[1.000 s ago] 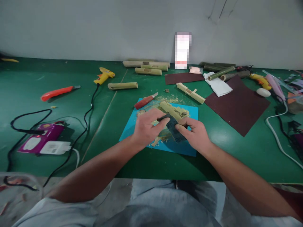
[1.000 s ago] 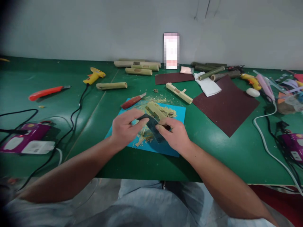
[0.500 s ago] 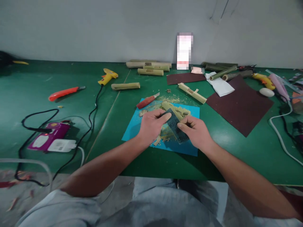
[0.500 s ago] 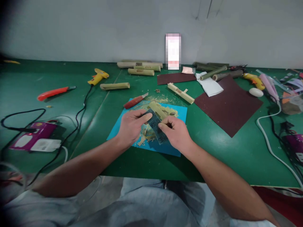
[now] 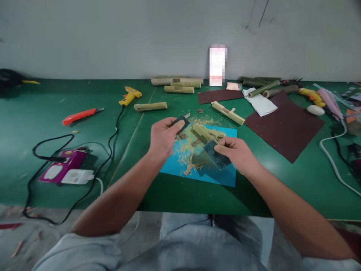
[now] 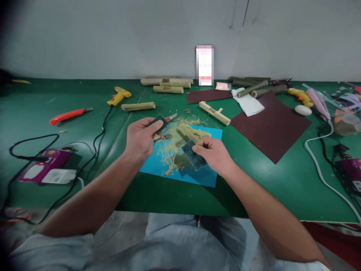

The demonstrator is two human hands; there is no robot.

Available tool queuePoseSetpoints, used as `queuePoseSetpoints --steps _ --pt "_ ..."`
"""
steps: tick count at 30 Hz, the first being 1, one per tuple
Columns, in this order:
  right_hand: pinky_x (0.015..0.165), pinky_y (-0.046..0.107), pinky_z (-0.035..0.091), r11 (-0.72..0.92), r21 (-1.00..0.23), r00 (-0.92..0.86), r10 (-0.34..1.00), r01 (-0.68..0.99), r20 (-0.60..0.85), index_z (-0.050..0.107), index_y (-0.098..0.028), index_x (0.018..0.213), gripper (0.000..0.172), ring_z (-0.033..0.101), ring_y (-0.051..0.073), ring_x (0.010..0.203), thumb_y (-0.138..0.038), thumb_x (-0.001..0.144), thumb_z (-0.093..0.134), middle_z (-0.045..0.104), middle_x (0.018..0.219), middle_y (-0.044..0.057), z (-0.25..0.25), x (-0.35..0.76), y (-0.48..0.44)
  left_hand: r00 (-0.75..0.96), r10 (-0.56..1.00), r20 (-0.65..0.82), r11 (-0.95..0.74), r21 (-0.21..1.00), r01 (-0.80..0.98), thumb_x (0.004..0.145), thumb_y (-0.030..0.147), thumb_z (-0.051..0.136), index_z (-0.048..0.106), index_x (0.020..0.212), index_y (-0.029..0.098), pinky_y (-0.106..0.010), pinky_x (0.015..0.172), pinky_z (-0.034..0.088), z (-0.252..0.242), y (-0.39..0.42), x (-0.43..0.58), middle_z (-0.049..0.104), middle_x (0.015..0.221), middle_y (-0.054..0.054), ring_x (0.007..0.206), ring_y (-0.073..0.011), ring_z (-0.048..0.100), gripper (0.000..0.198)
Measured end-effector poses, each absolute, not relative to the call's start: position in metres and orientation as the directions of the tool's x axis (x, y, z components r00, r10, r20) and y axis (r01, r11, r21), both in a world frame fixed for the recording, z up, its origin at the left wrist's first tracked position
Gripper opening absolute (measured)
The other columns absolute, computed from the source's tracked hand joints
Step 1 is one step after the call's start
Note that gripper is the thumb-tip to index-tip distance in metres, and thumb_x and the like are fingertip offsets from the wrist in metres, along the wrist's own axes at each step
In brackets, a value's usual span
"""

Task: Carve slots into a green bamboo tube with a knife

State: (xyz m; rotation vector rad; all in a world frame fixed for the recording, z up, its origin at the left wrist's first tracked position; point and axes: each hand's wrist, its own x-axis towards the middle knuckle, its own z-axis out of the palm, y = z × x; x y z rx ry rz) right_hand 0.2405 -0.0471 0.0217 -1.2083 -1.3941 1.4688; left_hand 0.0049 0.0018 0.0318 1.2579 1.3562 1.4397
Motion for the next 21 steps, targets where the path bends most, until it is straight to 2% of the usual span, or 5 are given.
queuePoseSetpoints --steps 5,8,10,17,21 --pt "0.056 0.028 0.035 -0.007 -0.991 -0.037 0.999 0.134 -0.012 0.060 -0.021 0.068 0.026 0.044 0.011 0.060 -0.044 0.076 0.071 0.052 0.065 -0.003 0.016 0.241 -0.042 0.083 0.994 0.070 -0.074 0.996 0.044 0.076 0.034 0.077 0.074 0.076 0.018 -0.026 0.062 0.048 0.028 -0.009 0.018 0.066 0.076 -0.002 0.068 -0.0129 0.058 0.016" --pt "0.057 0.029 0.036 0.041 -0.982 -0.049 0.998 0.184 0.032 0.060 -0.022 0.069 0.024 0.045 0.012 0.061 -0.042 0.079 0.068 0.052 0.065 -0.003 0.013 0.239 -0.043 0.246 0.969 0.035 -0.055 0.995 0.078 0.078 0.036 0.075 0.075 0.081 0.020 -0.031 0.073 0.051 0.029 -0.018 0.027 0.069 0.086 -0.004 0.082 -0.0178 0.063 0.017" --pt "0.059 0.029 0.038 0.065 -0.978 -0.081 0.995 0.200 0.049 0.062 -0.021 0.071 0.023 0.047 0.013 0.063 -0.042 0.080 0.066 0.054 0.067 -0.002 0.012 0.238 -0.044 0.280 0.959 0.046 -0.084 0.988 0.126 0.079 0.039 0.074 0.075 0.082 0.020 -0.032 0.074 0.050 0.028 -0.022 0.029 0.070 0.088 -0.004 0.084 -0.0188 0.062 0.019" --pt "0.066 0.031 0.046 0.107 -0.977 -0.123 0.989 0.186 0.085 0.069 -0.022 0.083 0.021 0.059 0.015 0.071 -0.042 0.080 0.066 0.067 0.080 0.001 0.011 0.235 -0.047 0.247 0.967 0.056 -0.110 0.971 0.213 0.079 0.040 0.075 0.074 0.078 0.018 -0.028 0.063 0.043 0.028 -0.021 0.027 0.065 0.077 -0.001 0.072 -0.0152 0.057 0.022" --pt "0.069 0.032 0.049 0.112 -0.978 -0.028 0.994 0.174 0.109 0.071 -0.022 0.092 0.023 0.061 0.016 0.073 -0.042 0.081 0.067 0.071 0.085 0.002 0.012 0.235 -0.046 -0.065 0.995 0.080 -0.077 0.996 0.050 0.074 0.042 0.079 0.070 0.077 0.018 -0.029 0.058 0.043 0.024 0.010 -0.001 0.063 0.072 0.000 0.063 -0.0126 0.055 0.026"
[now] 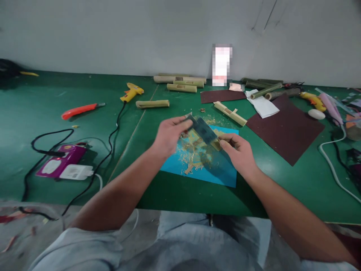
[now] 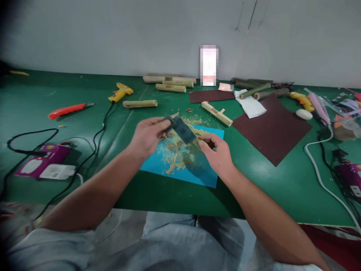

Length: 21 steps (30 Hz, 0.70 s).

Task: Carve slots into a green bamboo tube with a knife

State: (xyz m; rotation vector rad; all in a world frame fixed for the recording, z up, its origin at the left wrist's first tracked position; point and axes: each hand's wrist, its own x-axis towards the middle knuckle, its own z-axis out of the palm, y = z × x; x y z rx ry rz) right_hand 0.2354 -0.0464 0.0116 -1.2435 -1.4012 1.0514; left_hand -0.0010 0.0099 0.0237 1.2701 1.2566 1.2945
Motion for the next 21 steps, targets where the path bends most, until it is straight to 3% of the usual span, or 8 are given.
queuePoseSetpoints --steps 2,5,8,10,13,15,21 --pt "0.070 0.032 0.050 0.128 -0.974 0.012 0.991 0.187 0.132 0.071 -0.023 0.092 0.022 0.062 0.016 0.073 -0.041 0.082 0.066 0.072 0.085 0.003 0.012 0.236 -0.046 -0.266 0.953 0.142 -0.151 0.988 -0.014 0.080 0.046 0.076 0.065 0.079 0.019 -0.028 0.059 0.044 0.018 0.035 -0.030 0.063 0.073 0.002 0.068 -0.0111 0.056 0.030" --pt "0.071 0.032 0.050 0.163 -0.955 0.040 0.983 0.249 0.178 0.071 -0.023 0.091 0.018 0.062 0.016 0.074 -0.038 0.084 0.064 0.072 0.086 0.003 0.012 0.238 -0.045 -0.455 0.864 0.217 -0.207 0.976 0.072 0.086 0.043 0.073 0.056 0.079 0.018 -0.024 0.067 0.043 0.010 0.066 -0.074 0.055 0.069 0.008 0.072 -0.0065 0.052 0.031" --pt "0.070 0.032 0.050 0.207 -0.914 0.036 0.972 0.350 0.234 0.070 -0.022 0.094 0.017 0.060 0.015 0.072 -0.034 0.086 0.062 0.071 0.088 0.003 0.012 0.240 -0.046 -0.465 0.841 0.276 -0.237 0.961 0.142 0.090 0.038 0.071 0.056 0.081 0.017 -0.022 0.070 0.042 0.008 0.072 -0.085 0.052 0.068 0.010 0.073 -0.0045 0.048 0.027" --pt "0.070 0.032 0.049 0.245 -0.889 0.012 0.963 0.386 0.271 0.069 -0.022 0.096 0.017 0.058 0.014 0.071 -0.033 0.087 0.060 0.070 0.089 0.003 0.012 0.240 -0.047 -0.441 0.863 0.248 -0.231 0.969 0.092 0.086 0.037 0.074 0.061 0.081 0.016 -0.022 0.068 0.044 0.010 0.062 -0.069 0.056 0.070 0.008 0.072 -0.0054 0.050 0.025" --pt "0.071 0.032 0.049 0.299 -0.861 -0.027 0.948 0.412 0.316 0.067 -0.022 0.101 0.018 0.057 0.015 0.073 -0.031 0.086 0.061 0.067 0.089 0.003 0.010 0.240 -0.047 -0.294 0.951 0.100 -0.123 0.991 -0.061 0.076 0.036 0.079 0.068 0.078 0.016 -0.025 0.061 0.046 0.015 0.034 -0.026 0.061 0.068 0.003 0.063 -0.0089 0.054 0.022" --pt "0.071 0.033 0.050 0.331 -0.843 -0.062 0.939 0.424 0.337 0.065 -0.023 0.107 0.025 0.058 0.015 0.075 -0.031 0.084 0.065 0.066 0.093 0.003 0.009 0.239 -0.047 -0.104 0.995 -0.003 -0.009 0.993 -0.115 0.074 0.038 0.079 0.071 0.077 0.016 -0.026 0.055 0.045 0.019 0.014 0.000 0.063 0.068 -0.001 0.057 -0.0100 0.053 0.023" --pt "0.074 0.035 0.054 0.495 -0.788 -0.244 0.868 0.366 0.432 0.059 -0.030 0.127 0.044 0.061 0.016 0.081 -0.033 0.084 0.070 0.064 0.109 0.004 0.006 0.239 -0.047 0.223 0.962 -0.157 0.172 0.984 -0.050 0.075 0.037 0.077 0.076 0.082 0.015 -0.026 0.060 0.046 0.022 -0.020 0.030 0.068 0.075 -0.004 0.061 -0.0118 0.056 0.023"
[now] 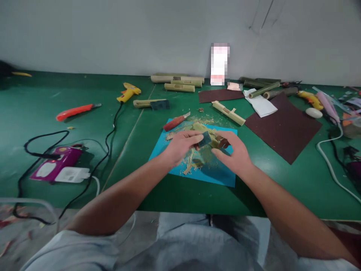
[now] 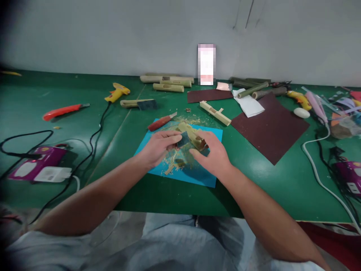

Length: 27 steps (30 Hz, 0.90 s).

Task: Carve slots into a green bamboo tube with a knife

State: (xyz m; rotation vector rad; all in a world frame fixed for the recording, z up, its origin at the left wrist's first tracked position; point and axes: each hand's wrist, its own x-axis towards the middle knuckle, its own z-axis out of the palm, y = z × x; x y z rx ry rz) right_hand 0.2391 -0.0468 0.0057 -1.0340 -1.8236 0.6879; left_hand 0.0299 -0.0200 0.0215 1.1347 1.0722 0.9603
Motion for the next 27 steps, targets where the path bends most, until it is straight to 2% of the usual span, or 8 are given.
queuePoseSetpoints --steps 5,12,18,23,27 --pt "0.076 0.037 0.055 0.560 -0.757 -0.316 0.824 0.335 0.470 0.057 -0.032 0.131 0.045 0.060 0.018 0.085 -0.034 0.088 0.068 0.064 0.112 0.006 0.006 0.239 -0.049 0.327 0.930 -0.166 0.151 0.986 0.070 0.079 0.039 0.074 0.078 0.081 0.017 -0.027 0.061 0.046 0.020 -0.026 0.030 0.066 0.069 -0.003 0.060 -0.0122 0.055 0.022" --pt "0.079 0.039 0.056 0.573 -0.741 -0.333 0.816 0.350 0.473 0.060 -0.031 0.126 0.043 0.061 0.017 0.084 -0.035 0.085 0.072 0.064 0.116 0.006 0.006 0.239 -0.049 0.357 0.919 -0.167 0.128 0.983 0.131 0.079 0.038 0.072 0.078 0.083 0.019 -0.025 0.061 0.049 0.022 -0.031 0.032 0.069 0.072 -0.001 0.059 -0.0115 0.057 0.020" --pt "0.073 0.036 0.056 0.537 -0.753 -0.297 0.842 0.381 0.450 0.056 -0.031 0.129 0.051 0.061 0.017 0.081 -0.037 0.082 0.073 0.062 0.116 0.006 0.007 0.238 -0.051 0.327 0.933 -0.148 0.125 0.988 0.090 0.082 0.040 0.072 0.073 0.076 0.017 -0.026 0.060 0.051 0.022 -0.031 0.033 0.066 0.061 -0.002 0.057 -0.0128 0.060 0.024" --pt "0.073 0.038 0.055 0.475 -0.739 -0.215 0.879 0.479 0.425 0.052 -0.030 0.127 0.057 0.062 0.016 0.080 -0.036 0.076 0.076 0.059 0.120 0.007 0.010 0.235 -0.056 0.271 0.944 -0.186 0.207 0.977 -0.052 0.076 0.041 0.075 0.071 0.078 0.014 -0.027 0.060 0.051 0.027 -0.036 0.038 0.069 0.067 -0.003 0.059 -0.0135 0.060 0.027" --pt "0.073 0.038 0.056 0.451 -0.715 -0.211 0.890 0.534 0.404 0.052 -0.030 0.127 0.055 0.063 0.016 0.078 -0.032 0.077 0.074 0.058 0.127 0.008 0.011 0.232 -0.059 0.223 0.954 -0.202 0.210 0.978 -0.010 0.076 0.038 0.074 0.073 0.081 0.016 -0.026 0.060 0.046 0.029 -0.040 0.042 0.062 0.061 0.000 0.059 -0.0121 0.055 0.023"
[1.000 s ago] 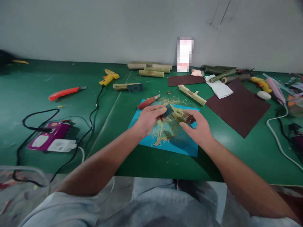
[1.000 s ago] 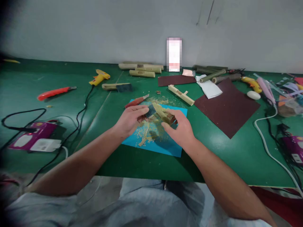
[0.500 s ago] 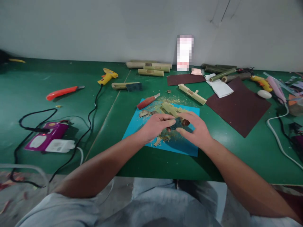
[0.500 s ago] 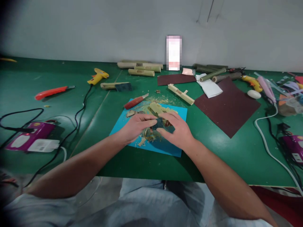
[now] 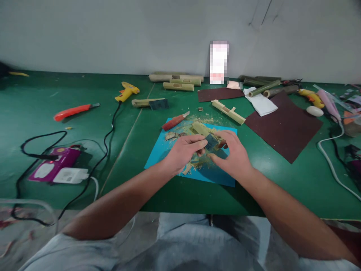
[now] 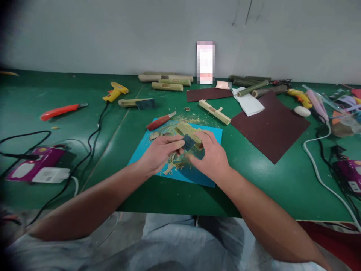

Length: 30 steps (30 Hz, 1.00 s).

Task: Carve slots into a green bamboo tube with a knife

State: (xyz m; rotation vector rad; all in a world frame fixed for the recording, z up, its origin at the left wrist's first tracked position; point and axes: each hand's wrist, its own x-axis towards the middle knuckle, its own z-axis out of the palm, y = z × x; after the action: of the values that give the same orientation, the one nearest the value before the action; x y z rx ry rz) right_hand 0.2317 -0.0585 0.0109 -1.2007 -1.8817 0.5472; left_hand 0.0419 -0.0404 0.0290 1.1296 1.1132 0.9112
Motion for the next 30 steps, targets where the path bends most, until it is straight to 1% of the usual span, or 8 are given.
queuePoseSetpoints --steps 3,7,12,17,19,22,25,30 --pt "0.074 0.038 0.057 0.481 -0.684 -0.221 0.872 0.548 0.436 0.052 -0.030 0.128 0.051 0.065 0.017 0.081 -0.033 0.080 0.072 0.058 0.129 0.009 0.011 0.230 -0.060 0.225 0.954 -0.196 0.191 0.981 0.046 0.076 0.037 0.076 0.075 0.081 0.016 -0.026 0.062 0.043 0.028 -0.041 0.043 0.062 0.063 0.000 0.061 -0.0114 0.052 0.022" --pt "0.077 0.038 0.058 0.522 -0.661 -0.241 0.847 0.538 0.473 0.053 -0.030 0.127 0.046 0.065 0.020 0.089 -0.034 0.084 0.070 0.060 0.126 0.009 0.012 0.231 -0.061 0.293 0.945 -0.144 0.138 0.990 0.044 0.076 0.033 0.077 0.078 0.090 0.018 -0.026 0.064 0.044 0.023 -0.040 0.043 0.066 0.074 0.000 0.065 -0.0115 0.052 0.020" --pt "0.075 0.037 0.058 0.534 -0.688 -0.236 0.842 0.492 0.485 0.055 -0.030 0.126 0.041 0.064 0.016 0.082 -0.034 0.087 0.067 0.062 0.122 0.007 0.010 0.232 -0.060 0.272 0.956 -0.110 0.101 0.994 0.049 0.077 0.035 0.077 0.077 0.103 0.018 -0.029 0.068 0.049 0.019 -0.040 0.041 0.072 0.087 -0.004 0.070 -0.0141 0.058 0.031" --pt "0.078 0.039 0.057 0.537 -0.729 -0.218 0.842 0.425 0.493 0.058 -0.031 0.127 0.041 0.063 0.020 0.090 -0.035 0.087 0.066 0.065 0.120 0.006 0.008 0.233 -0.057 0.299 0.951 0.083 -0.110 0.991 0.074 0.078 0.030 0.077 0.070 0.122 0.020 -0.034 0.085 0.053 0.023 -0.037 0.036 0.072 0.111 -0.007 0.093 -0.0193 0.065 0.046" --pt "0.079 0.040 0.057 0.530 -0.745 -0.211 0.847 0.406 0.488 0.060 -0.032 0.126 0.039 0.063 0.020 0.090 -0.035 0.087 0.066 0.065 0.117 0.006 0.009 0.234 -0.057 0.323 0.939 0.120 -0.164 0.980 0.112 0.078 0.029 0.076 0.070 0.122 0.021 -0.033 0.083 0.053 0.026 -0.036 0.034 0.073 0.106 -0.006 0.088 -0.0174 0.065 0.045" --pt "0.078 0.040 0.056 0.514 -0.769 -0.198 0.857 0.380 0.475 0.063 -0.032 0.121 0.033 0.062 0.018 0.083 -0.035 0.089 0.065 0.067 0.110 0.005 0.013 0.234 -0.058 0.346 0.929 0.130 -0.194 0.969 0.156 0.077 0.029 0.077 0.071 0.120 0.022 -0.030 0.076 0.053 0.028 -0.036 0.032 0.071 0.091 -0.003 0.078 -0.0147 0.062 0.044" --pt "0.075 0.038 0.054 0.509 -0.784 -0.172 0.860 0.355 0.481 0.066 -0.031 0.116 0.028 0.059 0.017 0.077 -0.034 0.089 0.065 0.067 0.099 0.003 0.015 0.234 -0.058 0.355 0.925 0.139 -0.213 0.961 0.179 0.076 0.028 0.078 0.072 0.119 0.023 -0.029 0.073 0.053 0.029 -0.038 0.033 0.069 0.085 -0.001 0.075 -0.0140 0.061 0.044" --pt "0.071 0.032 0.051 0.524 -0.808 -0.156 0.852 0.268 0.500 0.069 -0.029 0.100 0.011 0.059 0.015 0.074 -0.028 0.090 0.066 0.066 0.084 -0.001 0.017 0.232 -0.060 0.316 0.927 0.203 -0.269 0.946 0.182 0.078 0.025 0.075 0.075 0.098 0.020 -0.028 0.072 0.052 0.026 -0.042 0.036 0.072 0.086 -0.002 0.074 -0.0135 0.062 0.020"
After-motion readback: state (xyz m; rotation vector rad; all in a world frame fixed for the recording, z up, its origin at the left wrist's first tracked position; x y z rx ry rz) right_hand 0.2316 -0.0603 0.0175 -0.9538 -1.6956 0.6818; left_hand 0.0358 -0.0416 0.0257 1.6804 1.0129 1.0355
